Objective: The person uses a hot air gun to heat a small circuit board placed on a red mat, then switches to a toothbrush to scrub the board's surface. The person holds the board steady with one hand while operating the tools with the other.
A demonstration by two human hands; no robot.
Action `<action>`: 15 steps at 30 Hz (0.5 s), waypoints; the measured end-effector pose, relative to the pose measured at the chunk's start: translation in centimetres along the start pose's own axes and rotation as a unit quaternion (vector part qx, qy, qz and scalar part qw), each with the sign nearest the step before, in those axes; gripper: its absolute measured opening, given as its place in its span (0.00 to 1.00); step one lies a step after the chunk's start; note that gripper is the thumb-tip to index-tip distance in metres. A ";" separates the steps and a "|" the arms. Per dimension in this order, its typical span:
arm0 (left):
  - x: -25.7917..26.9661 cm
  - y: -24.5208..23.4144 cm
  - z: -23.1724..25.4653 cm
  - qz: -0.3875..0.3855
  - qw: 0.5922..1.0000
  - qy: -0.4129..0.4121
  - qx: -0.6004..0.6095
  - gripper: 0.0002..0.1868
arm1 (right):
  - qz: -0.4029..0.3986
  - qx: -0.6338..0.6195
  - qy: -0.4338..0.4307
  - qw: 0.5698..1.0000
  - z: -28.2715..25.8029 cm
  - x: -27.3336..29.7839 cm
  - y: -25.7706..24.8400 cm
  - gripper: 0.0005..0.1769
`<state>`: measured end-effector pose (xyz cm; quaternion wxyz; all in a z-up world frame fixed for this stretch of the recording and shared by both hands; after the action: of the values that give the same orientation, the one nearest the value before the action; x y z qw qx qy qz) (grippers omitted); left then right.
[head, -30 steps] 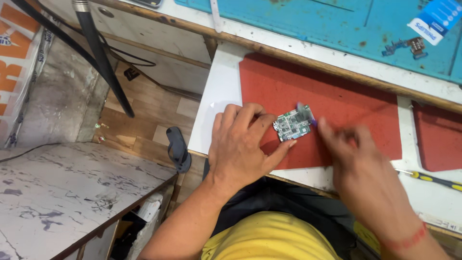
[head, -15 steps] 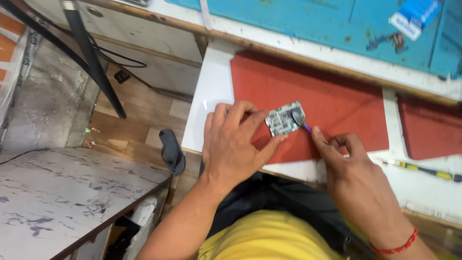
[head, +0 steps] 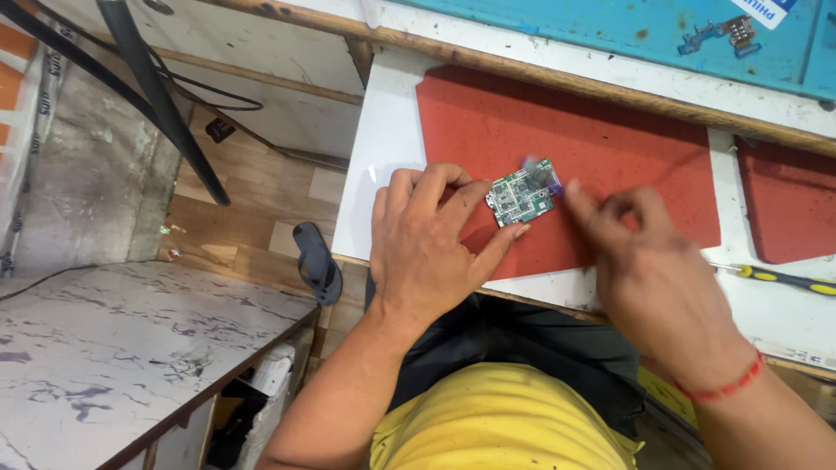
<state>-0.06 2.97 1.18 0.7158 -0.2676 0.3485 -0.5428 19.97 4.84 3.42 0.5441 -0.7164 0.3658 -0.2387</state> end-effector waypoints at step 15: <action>-0.2 -0.1 0.0 -0.003 1.000 -0.005 -0.006 0.23 | -0.031 -0.014 -0.027 0.999 -0.2 -0.6 0.2 0.33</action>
<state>-0.19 3.16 1.28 0.7142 -0.2755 0.3477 -0.5414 19.38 5.12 3.31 0.5362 -0.7411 0.3315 -0.2309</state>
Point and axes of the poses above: each hand's wrist, its own x-axis away from the middle knuckle, its own y-axis out of the palm, z = x × y, the point moved 3 cm from there along -x, towards the middle knuckle, and after that the axes turned 13 degrees about -y, right-handed, at the moved point
